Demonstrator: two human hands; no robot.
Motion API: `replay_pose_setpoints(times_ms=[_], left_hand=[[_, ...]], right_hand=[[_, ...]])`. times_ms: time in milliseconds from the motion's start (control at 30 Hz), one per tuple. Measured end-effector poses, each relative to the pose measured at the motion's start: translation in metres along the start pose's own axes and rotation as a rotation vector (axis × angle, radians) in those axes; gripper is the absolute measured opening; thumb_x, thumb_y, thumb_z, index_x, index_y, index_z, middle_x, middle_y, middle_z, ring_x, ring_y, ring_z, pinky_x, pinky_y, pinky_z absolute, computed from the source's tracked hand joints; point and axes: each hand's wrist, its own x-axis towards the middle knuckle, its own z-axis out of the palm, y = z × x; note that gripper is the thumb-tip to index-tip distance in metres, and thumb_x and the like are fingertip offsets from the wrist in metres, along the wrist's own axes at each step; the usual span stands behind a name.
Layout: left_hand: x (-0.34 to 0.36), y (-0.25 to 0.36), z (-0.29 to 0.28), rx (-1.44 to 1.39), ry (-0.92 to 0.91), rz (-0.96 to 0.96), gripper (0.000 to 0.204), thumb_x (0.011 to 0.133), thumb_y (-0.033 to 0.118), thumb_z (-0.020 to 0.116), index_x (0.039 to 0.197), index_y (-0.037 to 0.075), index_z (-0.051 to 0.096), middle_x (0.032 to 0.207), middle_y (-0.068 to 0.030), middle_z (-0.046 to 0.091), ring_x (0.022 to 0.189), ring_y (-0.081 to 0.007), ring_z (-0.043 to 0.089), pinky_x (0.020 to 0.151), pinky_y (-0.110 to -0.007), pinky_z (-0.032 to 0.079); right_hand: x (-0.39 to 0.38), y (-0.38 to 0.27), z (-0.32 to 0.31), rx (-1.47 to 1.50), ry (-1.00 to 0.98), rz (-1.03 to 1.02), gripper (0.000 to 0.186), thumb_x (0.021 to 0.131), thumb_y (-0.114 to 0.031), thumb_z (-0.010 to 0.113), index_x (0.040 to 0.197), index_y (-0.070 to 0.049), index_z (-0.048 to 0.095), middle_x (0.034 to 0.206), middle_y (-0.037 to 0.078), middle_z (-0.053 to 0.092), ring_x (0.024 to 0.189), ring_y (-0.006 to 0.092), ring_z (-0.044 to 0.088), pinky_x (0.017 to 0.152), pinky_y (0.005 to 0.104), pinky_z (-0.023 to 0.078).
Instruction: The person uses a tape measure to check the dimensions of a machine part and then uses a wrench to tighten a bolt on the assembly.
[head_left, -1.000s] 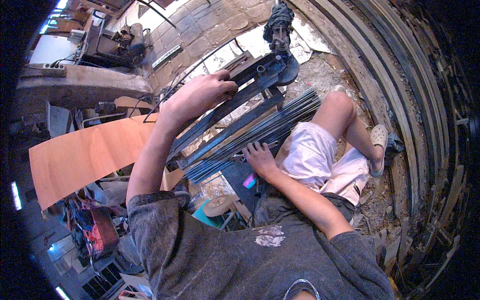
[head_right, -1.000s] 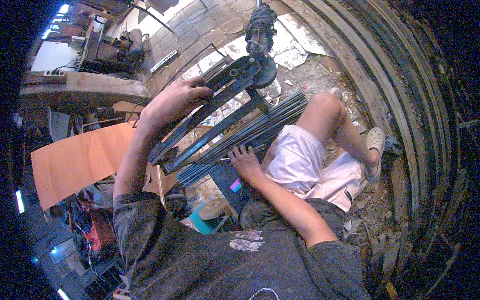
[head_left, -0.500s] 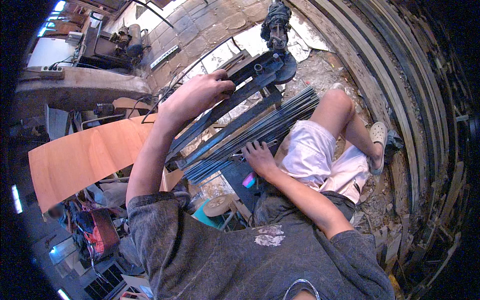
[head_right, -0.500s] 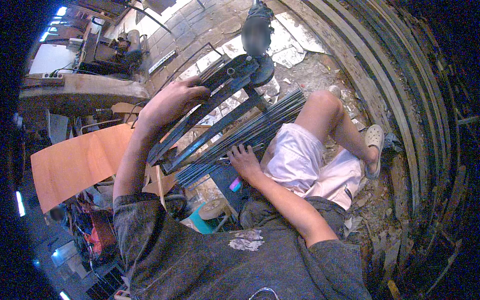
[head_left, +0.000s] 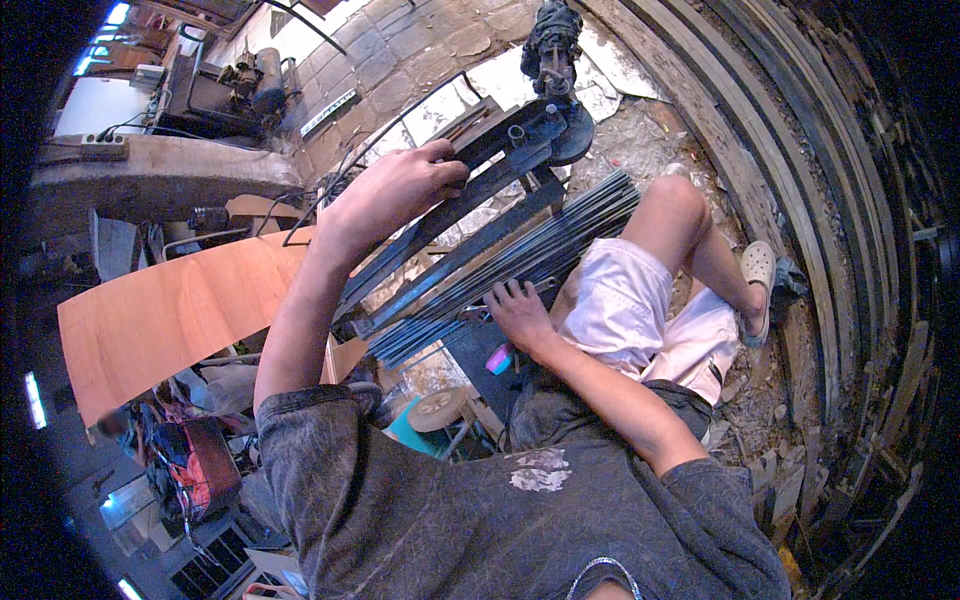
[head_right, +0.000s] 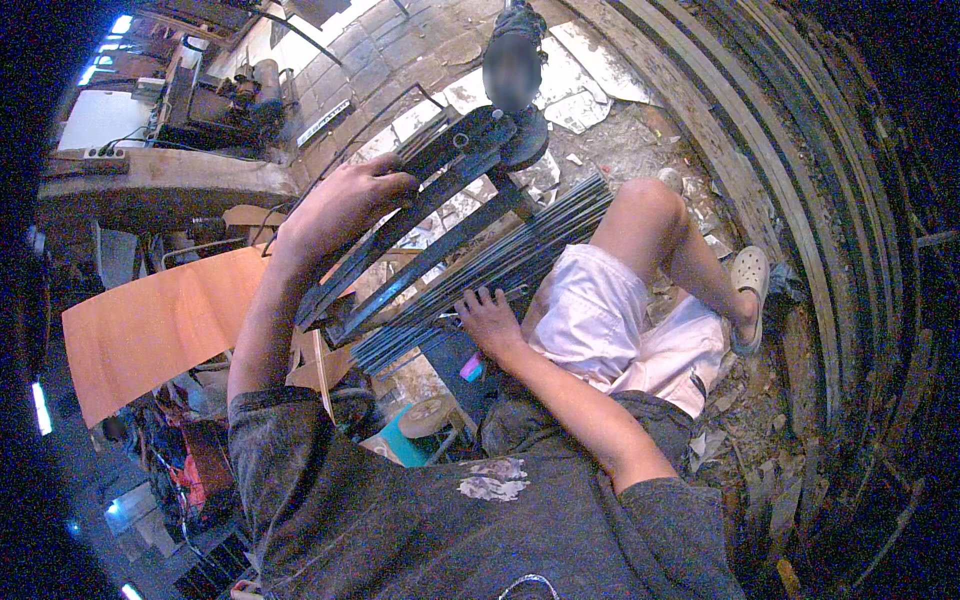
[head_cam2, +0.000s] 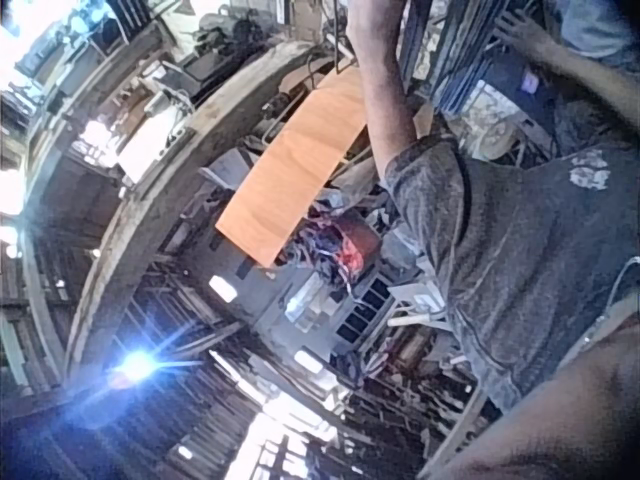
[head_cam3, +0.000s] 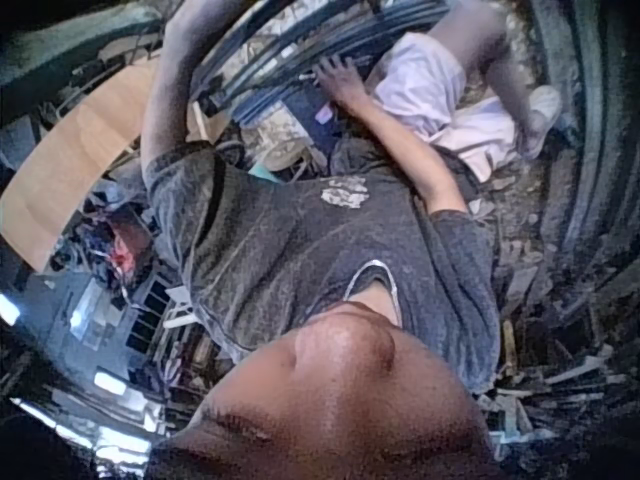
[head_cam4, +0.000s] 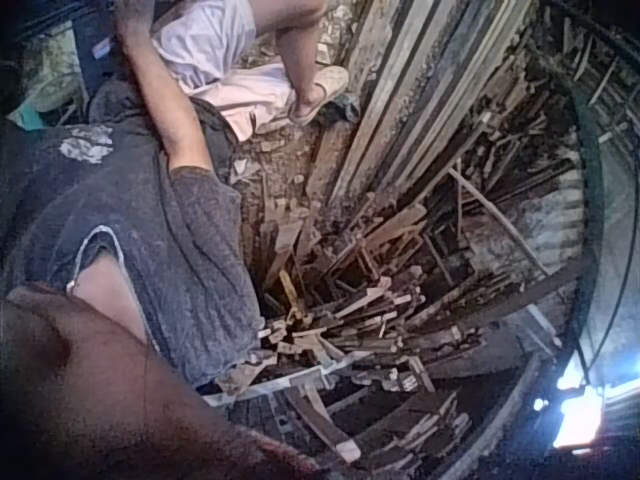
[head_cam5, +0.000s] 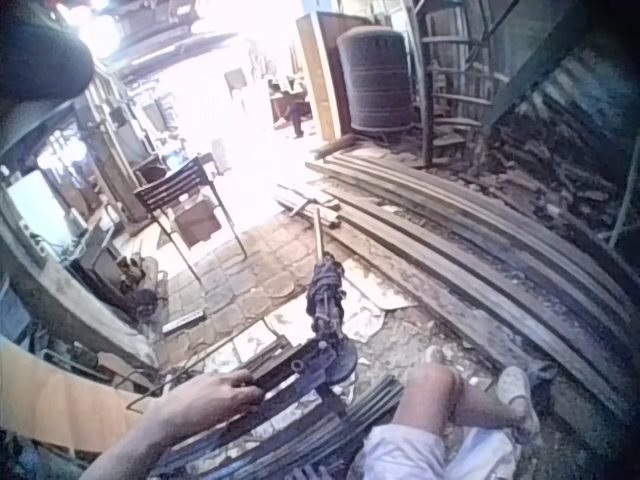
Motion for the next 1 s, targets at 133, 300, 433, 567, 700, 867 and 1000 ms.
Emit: replay_pose_setpoints(times_ms=[133,300,433,567,700,867,1000], left_hand=[[0.001,0.0,0.001,0.007,0.014,0.007,0.02,0.086,0.015,0.057,0.104,0.008,0.062,0.101,-0.0142,0.062,0.09,-0.0352,0.063,0.078,-0.041,0.051],[0.001,0.0,0.001,-0.008,0.0,-0.007,0.02,0.086,0.015,0.058,0.105,0.008,0.062,0.102,-0.0138,0.062,0.092,-0.0351,0.063,0.079,-0.042,0.05],[0.0,-0.001,0.002,-0.004,0.017,0.019,0.024,0.085,0.016,0.06,0.106,0.005,0.06,0.103,-0.0167,0.06,0.09,-0.036,0.062,0.078,-0.043,0.051],[-0.005,-0.002,0.004,-0.08,0.103,-0.005,0.033,0.085,0.022,0.063,0.113,0.004,0.057,0.112,-0.0176,0.057,0.093,-0.0365,0.062,0.08,-0.043,0.051],[-0.014,0.003,0.008,-0.07,0.213,-0.072,0.04,0.084,0.027,0.066,0.117,0.007,0.054,0.121,-0.0146,0.053,0.099,-0.0356,0.061,0.083,-0.042,0.051],[-0.02,0.018,0.026,-0.078,0.371,-0.22,0.037,0.082,0.025,0.069,0.114,0.01,0.057,0.123,-0.0108,0.053,0.097,-0.0334,0.063,0.082,-0.041,0.052],[-0.023,0.024,0.032,-0.105,0.529,-0.196,0.033,0.081,0.021,0.07,0.11,0.011,0.061,0.121,-0.0099,0.055,0.095,-0.0308,0.065,0.077,-0.039,0.054]], right_hand=[[0.001,0.0,-0.001,-0.006,-0.026,0.004,0.036,0.086,-0.022,0.05,0.12,-0.011,0.057,0.126,0.012,0.052,0.115,0.0322,0.049,0.095,0.0538,0.041],[0.001,0.001,-0.002,-0.024,-0.042,-0.017,0.036,0.087,-0.022,0.05,0.121,-0.011,0.056,0.124,0.012,0.053,0.115,0.0321,0.049,0.095,0.053,0.041],[0.001,-0.002,-0.001,-0.079,-0.014,-0.052,0.032,0.086,-0.022,0.049,0.115,-0.01,0.058,0.119,0.013,0.055,0.109,0.0304,0.052,0.089,0.0472,0.044],[0.001,-0.002,-0.001,-0.137,0.067,-0.116,0.027,0.086,-0.022,0.049,0.107,-0.009,0.059,0.107,0.013,0.058,0.097,0.0283,0.057,0.08,0.0402,0.046],[-0.001,-0.001,0.006,-0.111,-0.108,-0.149,0.024,0.085,-0.021,0.05,0.103,-0.009,0.059,0.097,0.01,0.06,0.089,0.0268,0.06,0.078,0.0392,0.046],[-0.008,0.004,-0.004,0.104,-0.021,-0.193,0.033,0.088,-0.017,0.049,0.117,-0.001,0.051,0.097,0.012,0.061,0.089,0.0297,0.062,0.074,0.0406,0.047],[0.009,0.007,-0.038,0.493,-0.359,-0.089,0.037,0.091,-0.013,0.047,0.122,0.007,0.041,0.097,0.021,0.06,0.083,0.0388,0.063,0.067,0.0462,0.05]])
